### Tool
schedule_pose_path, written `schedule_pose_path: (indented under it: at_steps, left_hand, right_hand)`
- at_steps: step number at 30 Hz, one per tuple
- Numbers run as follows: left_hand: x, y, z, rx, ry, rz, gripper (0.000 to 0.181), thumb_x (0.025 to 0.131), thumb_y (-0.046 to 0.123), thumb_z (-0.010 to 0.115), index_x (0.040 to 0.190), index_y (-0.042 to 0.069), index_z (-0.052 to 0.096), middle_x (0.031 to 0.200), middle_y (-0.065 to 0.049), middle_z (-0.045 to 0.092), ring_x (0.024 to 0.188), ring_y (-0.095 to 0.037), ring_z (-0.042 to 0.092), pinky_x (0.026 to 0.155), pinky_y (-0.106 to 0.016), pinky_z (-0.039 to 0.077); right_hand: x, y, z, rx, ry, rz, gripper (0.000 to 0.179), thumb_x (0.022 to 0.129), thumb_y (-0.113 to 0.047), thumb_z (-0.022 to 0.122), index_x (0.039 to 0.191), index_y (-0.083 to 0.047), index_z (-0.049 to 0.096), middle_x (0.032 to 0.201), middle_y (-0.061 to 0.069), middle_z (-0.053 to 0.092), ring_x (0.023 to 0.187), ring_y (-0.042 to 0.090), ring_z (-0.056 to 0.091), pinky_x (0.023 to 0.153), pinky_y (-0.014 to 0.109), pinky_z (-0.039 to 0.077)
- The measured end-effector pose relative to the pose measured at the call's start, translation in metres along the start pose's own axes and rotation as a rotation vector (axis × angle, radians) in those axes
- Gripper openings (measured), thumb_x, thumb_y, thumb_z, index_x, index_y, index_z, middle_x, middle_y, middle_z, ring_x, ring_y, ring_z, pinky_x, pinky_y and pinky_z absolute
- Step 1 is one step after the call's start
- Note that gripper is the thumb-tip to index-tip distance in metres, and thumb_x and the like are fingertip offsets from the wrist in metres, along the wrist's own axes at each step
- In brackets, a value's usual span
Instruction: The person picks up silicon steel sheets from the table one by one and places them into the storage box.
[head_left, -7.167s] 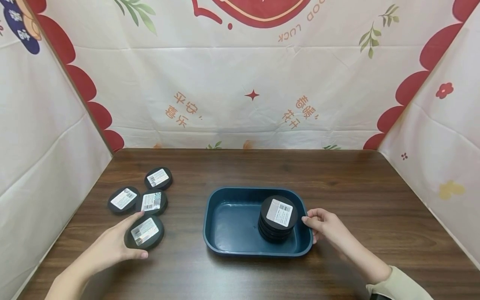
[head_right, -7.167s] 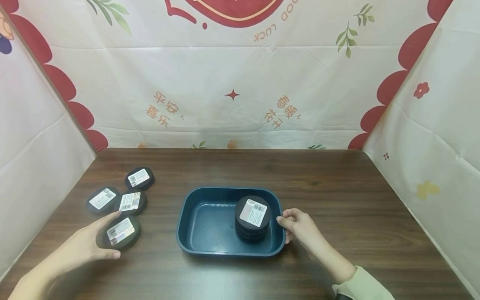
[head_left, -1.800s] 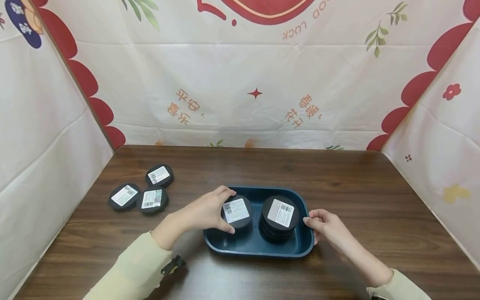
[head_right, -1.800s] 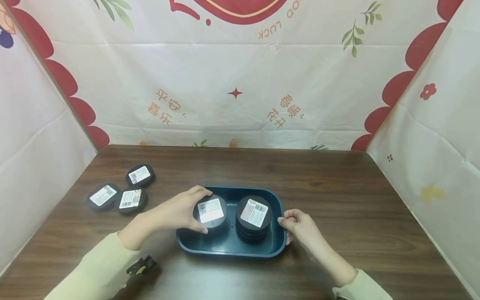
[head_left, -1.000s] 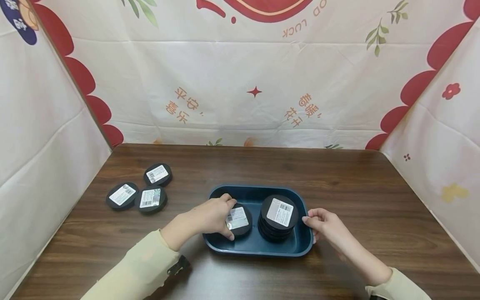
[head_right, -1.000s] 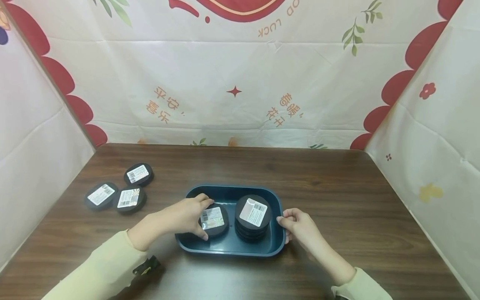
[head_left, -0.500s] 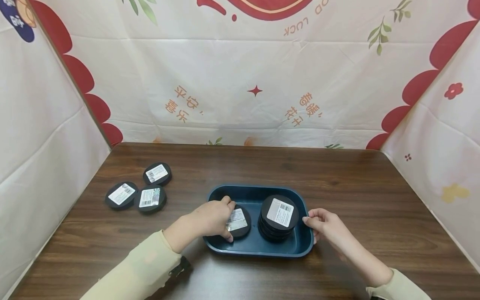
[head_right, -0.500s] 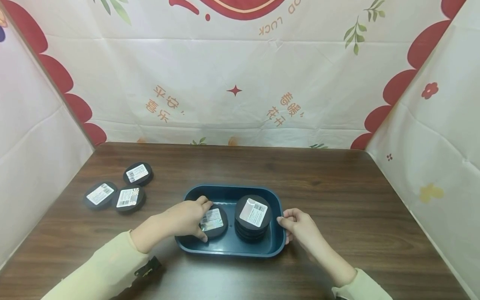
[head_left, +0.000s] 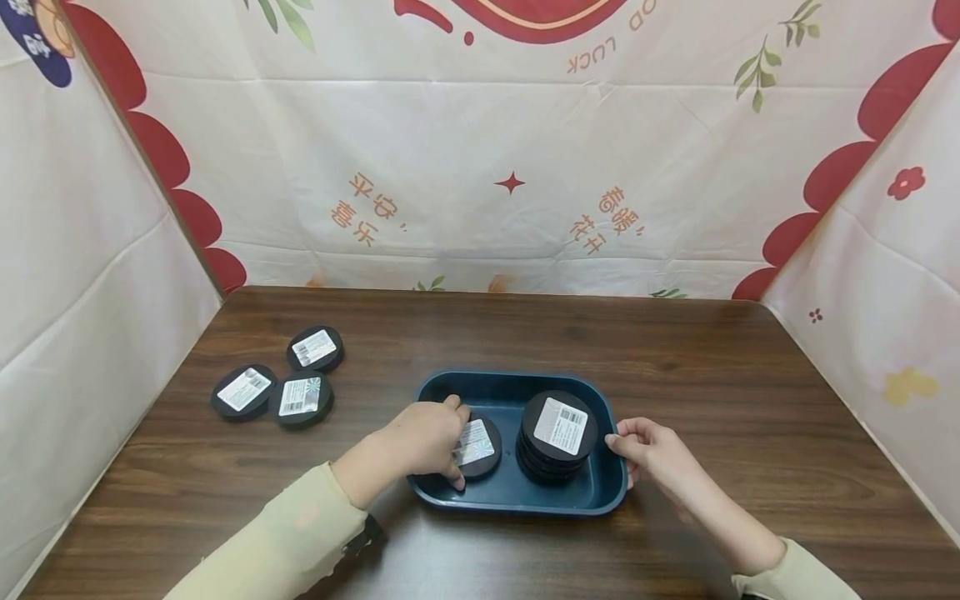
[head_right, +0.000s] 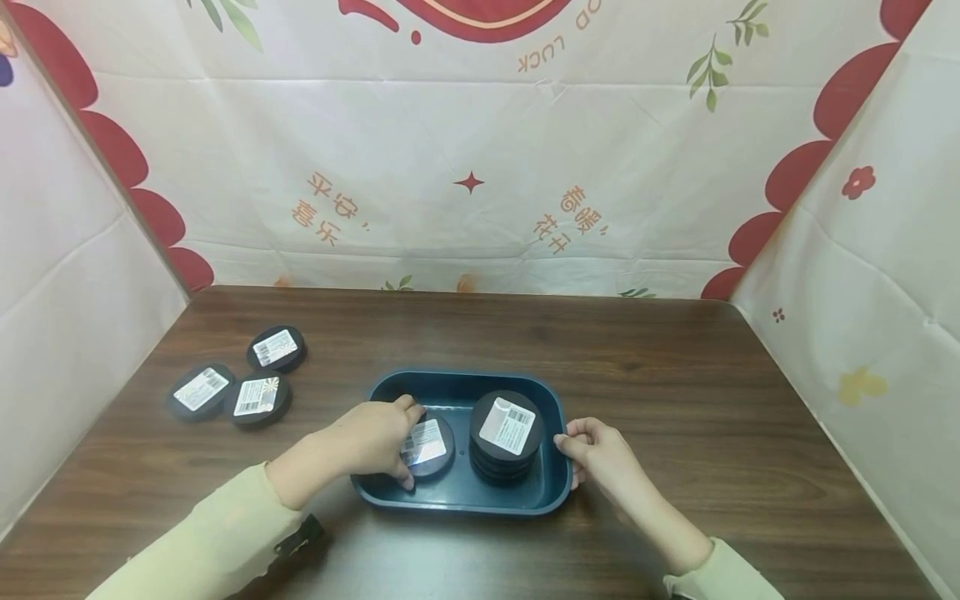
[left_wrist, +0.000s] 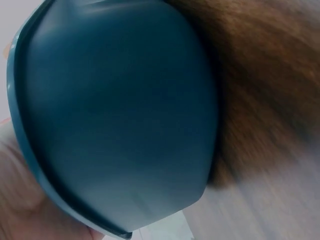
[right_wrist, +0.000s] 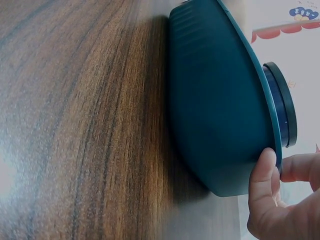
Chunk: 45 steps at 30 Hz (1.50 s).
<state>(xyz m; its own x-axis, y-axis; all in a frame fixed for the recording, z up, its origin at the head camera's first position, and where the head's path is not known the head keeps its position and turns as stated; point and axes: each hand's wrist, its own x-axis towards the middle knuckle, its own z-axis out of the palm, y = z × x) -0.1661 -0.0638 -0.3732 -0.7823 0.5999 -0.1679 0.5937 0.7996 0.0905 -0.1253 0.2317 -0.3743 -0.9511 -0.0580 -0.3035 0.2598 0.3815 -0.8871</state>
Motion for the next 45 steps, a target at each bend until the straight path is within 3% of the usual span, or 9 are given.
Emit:
schedule_pose_path:
  at_steps: [8,12,15,18,25,33,45]
  left_hand:
    - [0.001,0.002,0.0,-0.001,0.012,-0.015,0.087,0.058,0.056,0.081,0.121,0.002,0.056,0.099,-0.005,0.055,0.075,-0.012,0.05,0.068,-0.026,0.05]
    - [-0.001,0.002,0.001,-0.001,0.042,0.004,0.097,0.06,0.059,0.078,0.13,-0.002,0.049,0.121,-0.012,0.054,0.1,-0.018,0.055,0.083,-0.032,0.05]
    - [-0.003,0.003,-0.002,-0.015,0.057,0.012,0.102,0.064,0.061,0.075,0.138,-0.001,0.041,0.139,-0.014,0.044,0.124,-0.023,0.046,0.097,-0.036,0.043]
    - [-0.003,0.004,-0.006,-0.028,0.069,0.022,0.101,0.068,0.062,0.071,0.141,0.003,0.037,0.146,-0.011,0.037,0.134,-0.024,0.034,0.105,-0.038,0.033]
    - [-0.004,0.004,-0.009,-0.032,0.093,0.075,0.1,0.074,0.067,0.06,0.146,0.005,0.027,0.152,-0.009,0.022,0.14,-0.022,0.019,0.112,-0.041,0.019]
    - [-0.011,0.0,-0.007,-0.045,0.16,0.062,0.104,0.075,0.072,0.054,0.149,0.01,0.015,0.155,-0.005,0.009,0.142,-0.021,0.007,0.113,-0.046,0.009]
    - [-0.029,-0.019,0.001,-0.103,0.245,-0.001,0.107,0.073,0.073,0.056,0.15,0.012,0.014,0.156,-0.002,0.008,0.142,-0.018,0.006,0.113,-0.046,0.011]
  right_hand:
    - [0.0,0.001,0.0,-0.001,0.004,0.005,0.03,0.093,-0.016,0.054,0.108,0.008,0.043,0.073,0.006,0.053,0.06,0.017,0.052,0.056,0.03,0.05]
    - [0.0,0.002,0.0,-0.002,0.009,0.005,0.031,0.093,-0.016,0.054,0.108,0.009,0.044,0.073,0.006,0.053,0.06,0.017,0.052,0.056,0.03,0.05]
    - [-0.001,0.001,-0.001,0.002,0.012,-0.001,0.03,0.093,-0.015,0.054,0.108,0.009,0.044,0.074,0.006,0.053,0.06,0.017,0.053,0.056,0.03,0.05]
    - [-0.001,0.001,-0.002,0.001,0.017,-0.013,0.031,0.092,-0.015,0.054,0.108,0.01,0.044,0.074,0.007,0.053,0.06,0.017,0.053,0.055,0.03,0.05]
    - [-0.002,0.001,-0.004,-0.017,0.018,-0.019,0.033,0.092,-0.017,0.056,0.109,0.01,0.044,0.075,0.007,0.052,0.06,0.016,0.052,0.056,0.031,0.05]
    - [-0.002,0.001,-0.003,-0.028,0.032,-0.018,0.033,0.092,-0.017,0.056,0.108,0.009,0.045,0.074,0.007,0.052,0.06,0.017,0.052,0.055,0.031,0.049]
    - [-0.003,0.002,0.0,-0.009,0.021,-0.02,0.032,0.092,-0.017,0.056,0.108,0.009,0.045,0.073,0.006,0.051,0.06,0.017,0.052,0.055,0.031,0.05]
